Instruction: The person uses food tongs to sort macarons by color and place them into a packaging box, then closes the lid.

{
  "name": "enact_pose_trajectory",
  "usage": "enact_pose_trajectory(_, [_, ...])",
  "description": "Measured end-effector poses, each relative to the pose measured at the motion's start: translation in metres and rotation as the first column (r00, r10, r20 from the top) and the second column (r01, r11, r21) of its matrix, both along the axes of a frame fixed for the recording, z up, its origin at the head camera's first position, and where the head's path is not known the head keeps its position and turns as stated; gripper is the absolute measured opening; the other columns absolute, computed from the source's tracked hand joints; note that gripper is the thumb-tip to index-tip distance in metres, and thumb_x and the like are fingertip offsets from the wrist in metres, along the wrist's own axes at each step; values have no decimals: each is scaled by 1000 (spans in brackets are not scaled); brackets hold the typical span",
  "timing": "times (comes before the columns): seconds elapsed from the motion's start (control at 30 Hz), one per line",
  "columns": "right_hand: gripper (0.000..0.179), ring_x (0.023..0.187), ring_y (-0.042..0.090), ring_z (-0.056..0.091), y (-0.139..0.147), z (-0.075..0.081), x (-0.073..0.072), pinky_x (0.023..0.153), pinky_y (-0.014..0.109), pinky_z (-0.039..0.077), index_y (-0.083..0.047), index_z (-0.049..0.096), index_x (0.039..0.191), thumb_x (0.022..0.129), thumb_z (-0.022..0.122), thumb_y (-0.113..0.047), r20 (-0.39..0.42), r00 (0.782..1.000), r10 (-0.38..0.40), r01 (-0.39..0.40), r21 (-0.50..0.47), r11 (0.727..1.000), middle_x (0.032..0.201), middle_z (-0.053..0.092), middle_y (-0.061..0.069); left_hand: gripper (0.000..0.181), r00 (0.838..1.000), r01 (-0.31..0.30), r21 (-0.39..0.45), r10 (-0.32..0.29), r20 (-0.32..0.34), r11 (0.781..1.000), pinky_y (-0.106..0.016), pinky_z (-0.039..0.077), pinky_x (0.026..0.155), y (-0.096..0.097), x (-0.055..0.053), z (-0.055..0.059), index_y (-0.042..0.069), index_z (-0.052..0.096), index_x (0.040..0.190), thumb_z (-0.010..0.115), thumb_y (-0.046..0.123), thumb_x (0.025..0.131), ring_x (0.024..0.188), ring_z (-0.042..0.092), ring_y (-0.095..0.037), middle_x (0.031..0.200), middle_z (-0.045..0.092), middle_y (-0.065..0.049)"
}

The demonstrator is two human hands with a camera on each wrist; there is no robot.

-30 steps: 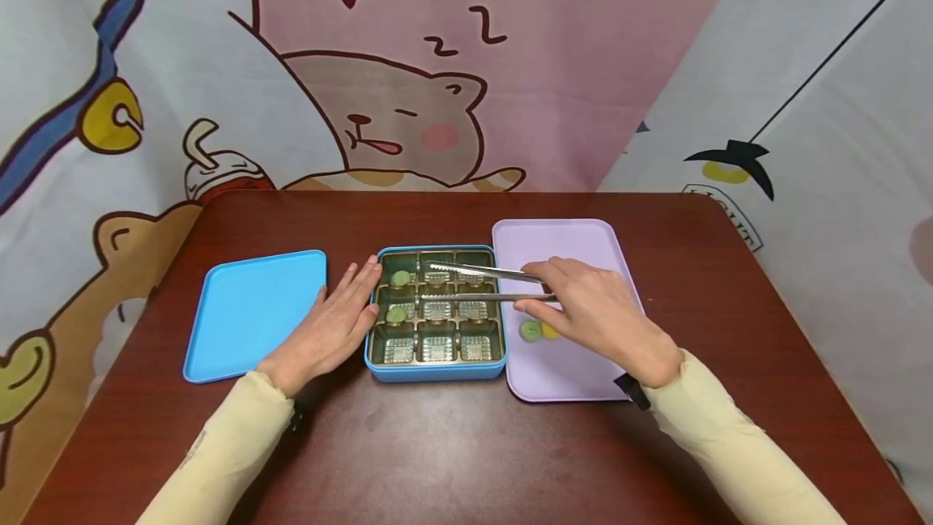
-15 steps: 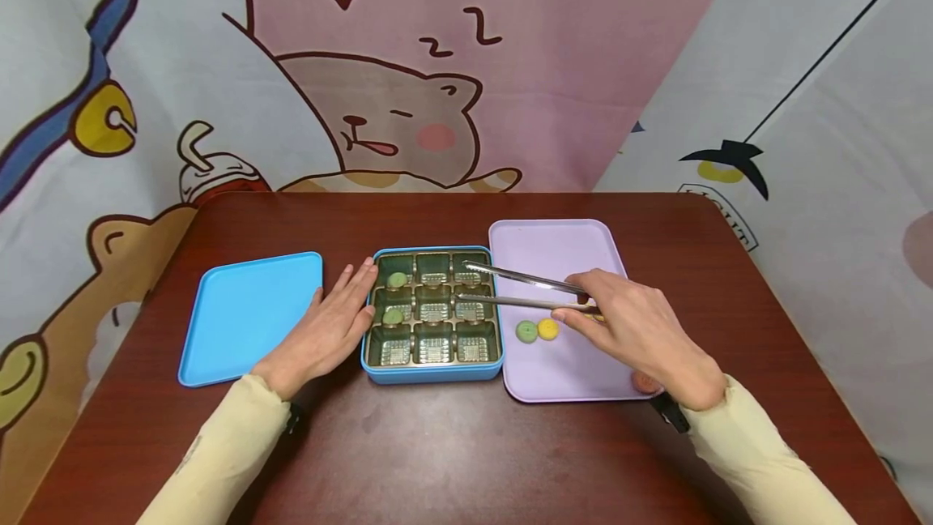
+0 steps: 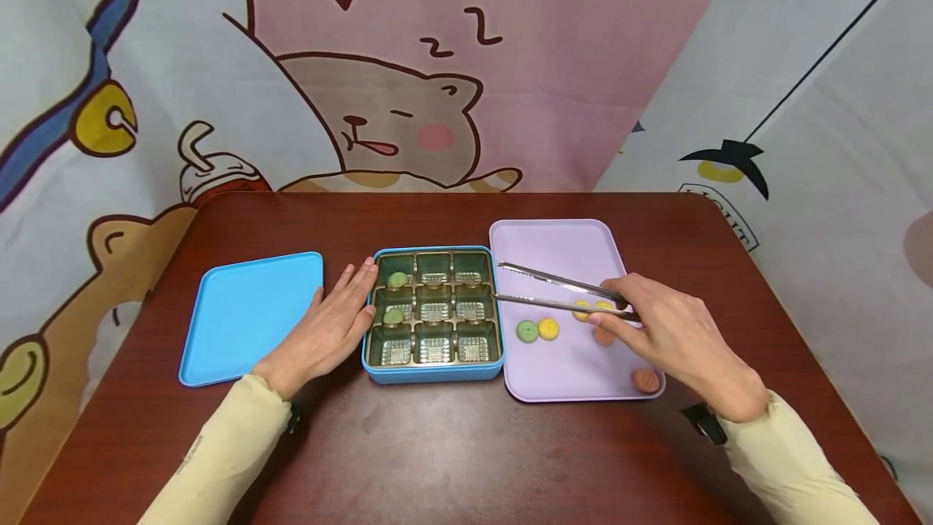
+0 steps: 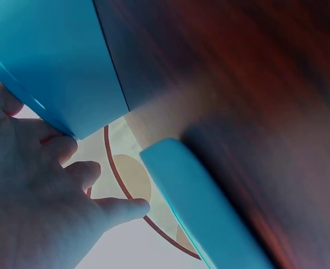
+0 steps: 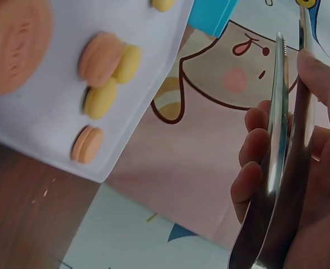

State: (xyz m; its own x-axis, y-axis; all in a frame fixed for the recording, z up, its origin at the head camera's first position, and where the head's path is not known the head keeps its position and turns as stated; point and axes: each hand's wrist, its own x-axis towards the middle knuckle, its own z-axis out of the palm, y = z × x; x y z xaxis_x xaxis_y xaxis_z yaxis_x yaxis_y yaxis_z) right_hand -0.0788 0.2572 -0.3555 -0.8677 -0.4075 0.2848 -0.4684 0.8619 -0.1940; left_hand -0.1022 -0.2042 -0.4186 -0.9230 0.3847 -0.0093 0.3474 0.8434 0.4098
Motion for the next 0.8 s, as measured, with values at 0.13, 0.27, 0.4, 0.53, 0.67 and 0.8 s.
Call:
enact_pose_trajectory(0.13, [47, 73, 10, 55, 8, -1, 3, 57, 32, 45, -13, 70, 121, 87, 84, -42, 44, 999, -31, 30, 17, 999, 94, 68, -4, 61, 1000, -4, 0, 4, 4, 1000, -75, 15, 115, 0, 1, 0, 9, 16, 167, 36, 30, 113, 158, 13, -38, 173, 11, -6])
enact_pose_trajectory(0.27, [52, 72, 10, 55, 17, -4, 5, 57, 29, 44, -12, 70, 125, 85, 86, -41, 55, 998, -36, 35, 21, 999, 98, 70, -3, 61, 1000, -8, -1, 8, 7, 1000, -75, 15, 116, 0, 1, -1, 10, 15, 167, 36, 31, 113, 158, 13, -37, 174, 10, -5])
enact_pose_trajectory(0.4, [48, 72, 9, 55, 26, -7, 6, 56, 28, 44, -14, 70, 121, 84, 87, -39, 54, 998, -27, 25, 23, 999, 94, 68, -5, 62, 1000, -11, 1, 11, 13, 1000, -75, 14, 116, 1, 2, -1, 10, 14, 167, 37, 31, 113, 158, 12, -36, 174, 11, -7])
enact_pose_trajectory(0.53, [47, 75, 9, 58, 34, -8, 7, 58, 31, 47, -16, 70, 122, 84, 87, -39, 63, 998, -21, 19, 33, 999, 96, 67, -7, 62, 1000, -16, 3, 16, 19, 1000, -75, 13, 116, 2, 2, -1, 10, 14, 167, 37, 31, 113, 158, 11, -36, 174, 11, -8])
enact_pose_trajectory(0.67, [45, 78, 8, 64, 40, -8, 8, 57, 30, 48, -20, 71, 121, 84, 86, -41, 56, 998, -13, 11, 40, 999, 95, 67, -9, 62, 1000, -16, -1, 16, 12, 1000, -75, 14, 116, 2, 2, 0, 9, 15, 167, 38, 30, 113, 158, 12, -36, 173, 12, -8])
enact_pose_trajectory(0.8, [44, 79, 9, 66, 44, -9, 8, 56, 30, 48, -18, 72, 117, 83, 87, -41, 52, 999, -7, 4, 65, 998, 95, 67, -8, 63, 1000, -16, -4, 16, 8, 1000, -75, 13, 116, 3, 2, 1, 9, 15, 167, 38, 30, 113, 158, 13, -37, 173, 12, -8])
